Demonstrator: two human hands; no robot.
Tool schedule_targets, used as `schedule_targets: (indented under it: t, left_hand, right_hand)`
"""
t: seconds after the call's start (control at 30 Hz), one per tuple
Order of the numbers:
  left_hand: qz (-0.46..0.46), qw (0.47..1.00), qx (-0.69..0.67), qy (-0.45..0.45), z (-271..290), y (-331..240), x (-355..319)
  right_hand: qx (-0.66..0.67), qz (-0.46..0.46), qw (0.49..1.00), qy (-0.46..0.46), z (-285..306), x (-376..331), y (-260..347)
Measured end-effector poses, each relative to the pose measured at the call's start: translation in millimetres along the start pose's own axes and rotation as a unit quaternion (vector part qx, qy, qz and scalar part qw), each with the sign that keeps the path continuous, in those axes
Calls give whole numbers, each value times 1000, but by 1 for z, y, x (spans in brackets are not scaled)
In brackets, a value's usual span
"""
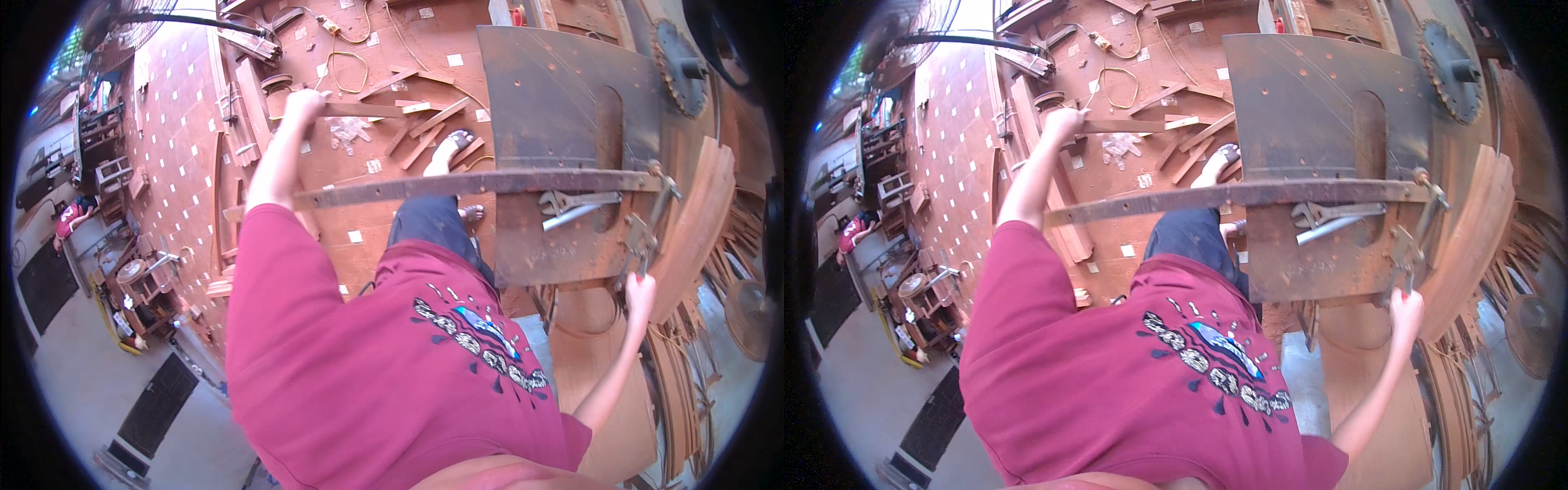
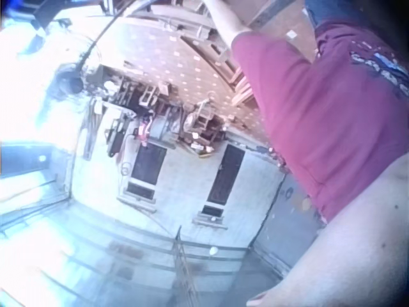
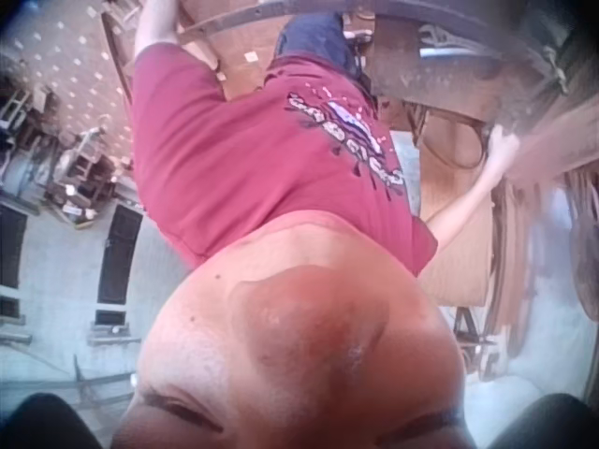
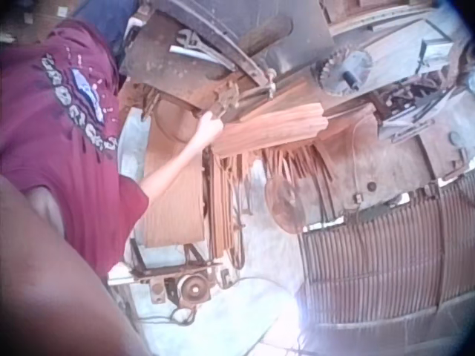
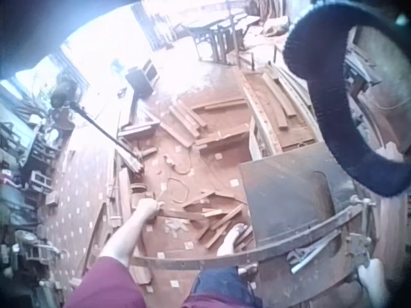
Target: The person uses a table saw to cut thin wooden strips. They feed each strip through the spinning blade using a red push stick, then remove the cut piece and repeat the process with the next strip.
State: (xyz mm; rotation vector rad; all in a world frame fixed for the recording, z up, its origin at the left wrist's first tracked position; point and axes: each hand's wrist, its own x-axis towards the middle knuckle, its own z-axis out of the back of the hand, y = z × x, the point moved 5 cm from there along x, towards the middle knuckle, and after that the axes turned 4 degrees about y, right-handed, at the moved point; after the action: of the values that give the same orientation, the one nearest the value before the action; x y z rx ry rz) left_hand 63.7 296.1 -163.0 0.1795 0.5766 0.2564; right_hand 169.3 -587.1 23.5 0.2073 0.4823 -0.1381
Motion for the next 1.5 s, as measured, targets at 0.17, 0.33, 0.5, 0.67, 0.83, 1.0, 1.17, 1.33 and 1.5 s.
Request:
schedule_targets:
  t: [0.17, 0.33, 0.5, 0.67, 0.83, 1.0, 1.17, 1.33, 1.5]
  left_hand:
    - [-63, 979, 58, -183, -17, -88, 63]
    - [-178, 971, -101, 121, 17, -192, 87]
    - [-224, 834, -482, 147, 122, -245, 11]
    - [-207, 792, -571, 56, 192, -227, -66]
    - [-134, 838, -527, -41, 174, -214, -118]
    - [-91, 857, -493, -119, 161, -203, -175]
    - [-87, 865, -445, -216, 183, -193, -221]
    - [-62, 871, -451, -183, 185, -184, -218]
    - [-103, 851, -465, -221, 209, -209, -220]
  right_hand:
    - [-15, 7, 1000, -13, 11, -18, 23]
    - [-12, -34, 999, -8, -1, -10, 3]
    - [-18, 6, 999, -47, 28, -7, 67]
    - [319, 52, 946, 19, 58, 73, 26]
    - [-118, 78, 951, -274, 47, 215, -41]
    - [-180, -15, 982, -51, 38, 247, -5]
    - [-214, 8, 976, -35, 57, 223, 13]
    - [-237, 108, 930, -259, 97, 182, 28]
    - [-250, 168, 883, -360, 184, 88, 119]
